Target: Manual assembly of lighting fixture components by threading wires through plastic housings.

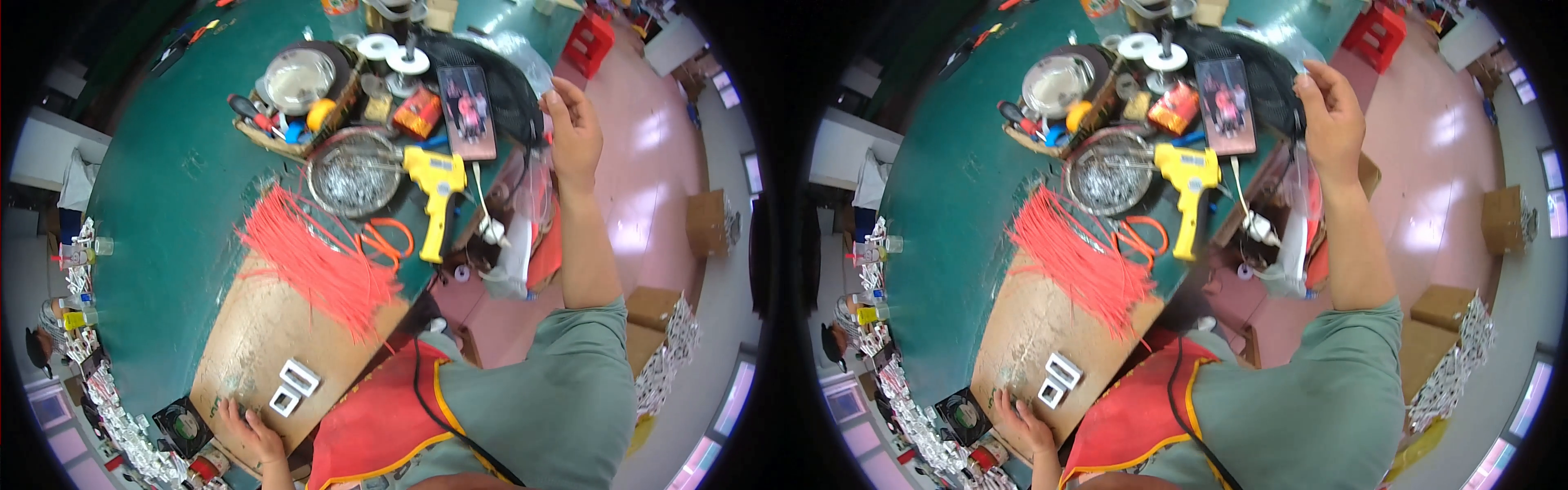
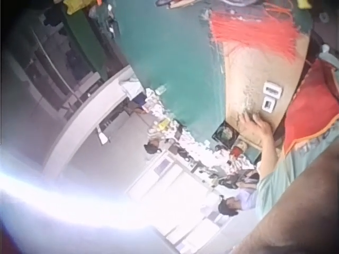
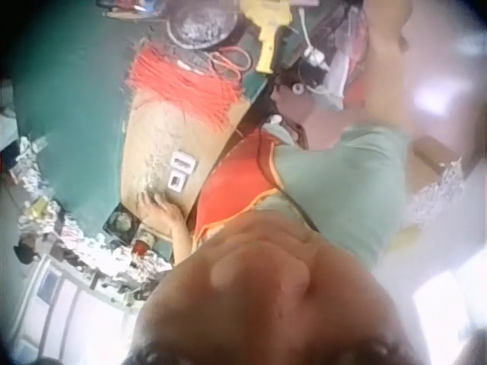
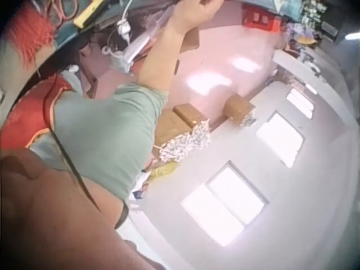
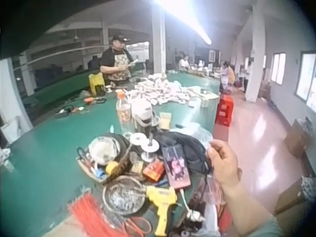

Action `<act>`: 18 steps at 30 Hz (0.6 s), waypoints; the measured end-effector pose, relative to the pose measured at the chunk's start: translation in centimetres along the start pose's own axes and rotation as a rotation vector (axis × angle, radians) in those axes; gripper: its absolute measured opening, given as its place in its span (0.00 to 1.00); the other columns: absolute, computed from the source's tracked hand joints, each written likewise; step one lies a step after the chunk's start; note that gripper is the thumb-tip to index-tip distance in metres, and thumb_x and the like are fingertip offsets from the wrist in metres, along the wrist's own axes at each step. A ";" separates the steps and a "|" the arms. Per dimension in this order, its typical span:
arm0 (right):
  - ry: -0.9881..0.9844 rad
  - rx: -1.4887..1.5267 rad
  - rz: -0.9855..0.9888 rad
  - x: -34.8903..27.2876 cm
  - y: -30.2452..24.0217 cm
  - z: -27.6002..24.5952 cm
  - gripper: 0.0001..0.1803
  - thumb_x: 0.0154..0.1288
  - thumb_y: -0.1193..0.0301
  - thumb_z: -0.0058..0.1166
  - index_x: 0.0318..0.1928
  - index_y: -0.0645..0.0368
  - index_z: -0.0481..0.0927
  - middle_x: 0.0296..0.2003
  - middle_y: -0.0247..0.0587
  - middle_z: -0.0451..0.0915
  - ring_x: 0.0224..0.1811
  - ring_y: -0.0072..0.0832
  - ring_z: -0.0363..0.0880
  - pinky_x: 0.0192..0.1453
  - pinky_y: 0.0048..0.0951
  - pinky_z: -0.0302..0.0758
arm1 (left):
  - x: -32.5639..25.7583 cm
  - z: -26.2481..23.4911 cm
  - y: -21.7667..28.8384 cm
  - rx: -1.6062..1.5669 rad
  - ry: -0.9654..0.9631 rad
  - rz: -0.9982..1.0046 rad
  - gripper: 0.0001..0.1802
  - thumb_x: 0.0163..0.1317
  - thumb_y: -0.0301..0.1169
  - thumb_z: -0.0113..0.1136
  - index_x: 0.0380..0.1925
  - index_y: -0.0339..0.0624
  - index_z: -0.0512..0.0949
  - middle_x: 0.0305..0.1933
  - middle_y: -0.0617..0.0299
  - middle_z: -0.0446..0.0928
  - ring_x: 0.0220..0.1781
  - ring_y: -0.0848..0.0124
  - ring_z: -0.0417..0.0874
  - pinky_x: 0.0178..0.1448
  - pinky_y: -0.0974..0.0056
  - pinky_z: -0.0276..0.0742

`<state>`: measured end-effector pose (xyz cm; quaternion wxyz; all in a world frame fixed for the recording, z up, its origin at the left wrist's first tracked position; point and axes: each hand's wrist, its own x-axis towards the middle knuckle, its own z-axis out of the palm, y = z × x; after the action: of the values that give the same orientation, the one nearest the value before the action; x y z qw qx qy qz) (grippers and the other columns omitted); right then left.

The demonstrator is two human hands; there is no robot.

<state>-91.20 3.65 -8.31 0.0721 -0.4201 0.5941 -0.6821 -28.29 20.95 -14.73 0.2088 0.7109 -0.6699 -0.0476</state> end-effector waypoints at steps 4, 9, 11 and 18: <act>-0.181 -0.009 -0.176 10.1 -0.6 6.2 0.15 0.66 0.71 0.55 0.51 0.62 0.77 0.40 0.34 0.80 0.41 0.18 0.77 0.48 0.20 0.73 | 0.5 -0.2 0.1 0.015 -0.045 -0.034 0.26 0.72 0.43 0.40 0.58 0.30 0.65 0.68 0.41 0.58 0.70 0.46 0.58 0.72 0.48 0.51; -0.312 -0.277 -0.207 20.9 2.2 12.2 0.20 0.64 0.62 0.57 0.53 0.58 0.77 0.42 0.37 0.82 0.43 0.22 0.79 0.50 0.24 0.73 | 1.8 -0.8 1.5 0.091 -0.109 -0.033 0.29 0.72 0.45 0.37 0.61 0.33 0.62 0.69 0.40 0.56 0.71 0.44 0.55 0.72 0.47 0.49; -0.386 -0.300 -0.069 24.1 4.3 12.9 0.25 0.63 0.60 0.57 0.58 0.58 0.74 0.47 0.42 0.81 0.49 0.27 0.78 0.55 0.27 0.72 | 2.5 -0.7 2.2 0.124 -0.152 -0.037 0.29 0.72 0.46 0.37 0.63 0.35 0.60 0.71 0.41 0.52 0.72 0.44 0.53 0.73 0.46 0.47; -0.492 -0.457 0.215 31.6 7.9 14.8 0.35 0.60 0.57 0.60 0.64 0.58 0.67 0.57 0.49 0.74 0.58 0.34 0.74 0.59 0.30 0.70 | 4.4 -0.8 2.8 0.212 -0.136 -0.275 0.30 0.72 0.46 0.37 0.66 0.36 0.57 0.72 0.42 0.50 0.73 0.45 0.51 0.74 0.47 0.46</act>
<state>-104.77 -28.59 -0.68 0.1887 -0.5123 0.7371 -0.3982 -30.20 16.84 -12.07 0.0785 0.8090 -0.5801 -0.0529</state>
